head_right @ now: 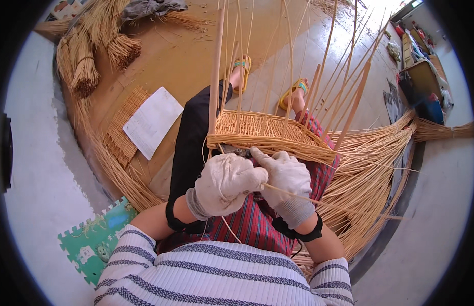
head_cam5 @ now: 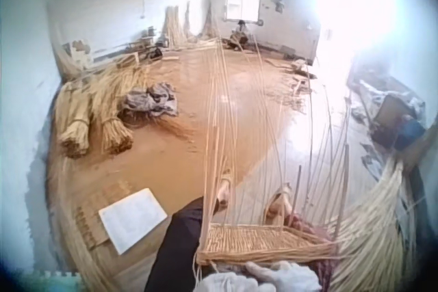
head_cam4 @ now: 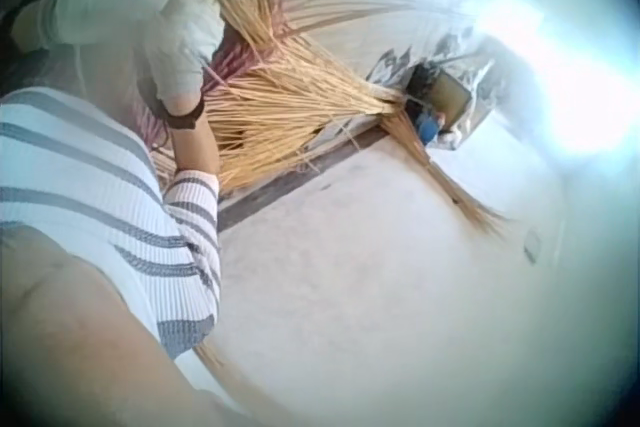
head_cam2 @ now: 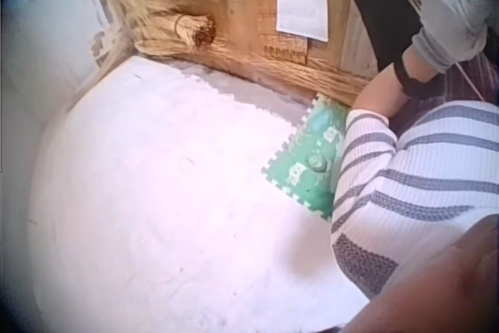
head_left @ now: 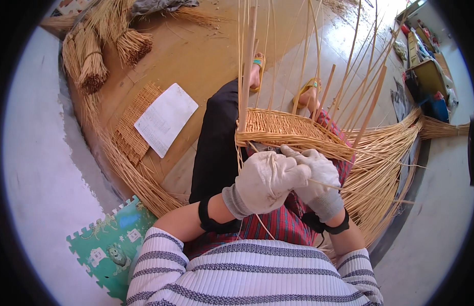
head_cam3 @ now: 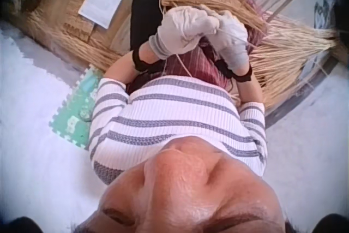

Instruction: Weaving the base of a rectangular basket using long straw or reeds.

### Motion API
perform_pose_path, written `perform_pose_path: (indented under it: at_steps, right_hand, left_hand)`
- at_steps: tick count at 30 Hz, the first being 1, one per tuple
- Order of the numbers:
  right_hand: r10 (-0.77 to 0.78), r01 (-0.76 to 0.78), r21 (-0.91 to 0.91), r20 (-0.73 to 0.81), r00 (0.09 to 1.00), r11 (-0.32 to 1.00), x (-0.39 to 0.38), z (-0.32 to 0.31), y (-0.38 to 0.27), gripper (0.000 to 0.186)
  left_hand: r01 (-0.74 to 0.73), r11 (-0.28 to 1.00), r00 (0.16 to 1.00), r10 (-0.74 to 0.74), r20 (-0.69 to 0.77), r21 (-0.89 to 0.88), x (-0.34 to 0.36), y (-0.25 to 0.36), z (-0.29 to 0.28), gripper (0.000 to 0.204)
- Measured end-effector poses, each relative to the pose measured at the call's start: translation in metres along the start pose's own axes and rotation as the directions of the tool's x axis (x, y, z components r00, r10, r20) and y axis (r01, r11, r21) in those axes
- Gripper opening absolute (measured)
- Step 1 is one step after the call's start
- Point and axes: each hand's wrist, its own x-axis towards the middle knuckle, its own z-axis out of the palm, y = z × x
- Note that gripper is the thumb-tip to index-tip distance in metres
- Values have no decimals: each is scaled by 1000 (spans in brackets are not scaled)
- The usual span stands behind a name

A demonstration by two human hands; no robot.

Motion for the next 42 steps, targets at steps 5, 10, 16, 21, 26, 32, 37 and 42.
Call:
perform_pose_path:
  at_steps: [5, 10, 16, 21, 26, 32, 37, 42]
  right_hand:
    - [25, -29, -252, -19, 1000, 967, 0, 9, -9, 48]
    - [-51, 46, 53, 112, 992, 998, -32, 23, 30, 39]
    - [159, -153, 112, -44, 986, 982, -77, 38, 58, 38]
    - [267, -260, 157, -27, 963, 953, -110, 53, 81, 50]
    - [301, -273, 167, -175, 937, 947, -120, 54, 100, 72]
    - [308, -250, 180, -541, 782, 951, -117, 53, 119, 82]
    - [279, -231, 160, -449, 849, 960, -106, 62, 121, 82]
    - [290, -253, 162, -282, 914, 954, -116, 68, 107, 82]
  left_hand:
    - [-40, 999, 996, 42, -77, 29, -2, -4, 17, 37]
    - [49, 996, 974, -63, 216, 69, 15, 9, 41, 40]
    - [181, 954, 829, -279, 485, 239, 38, -32, 128, 70]
    - [209, 919, 676, -382, 630, 333, 63, -17, 159, 83]
    - [139, 904, 779, -353, 519, 405, 70, -32, 181, 39]
    - [36, 978, 796, -151, 586, 203, 51, 12, 102, 26]
    - [114, 957, 757, -257, 601, 267, 58, 9, 102, 27]
    - [126, 927, 802, -305, 514, 354, 44, -39, 143, 27]
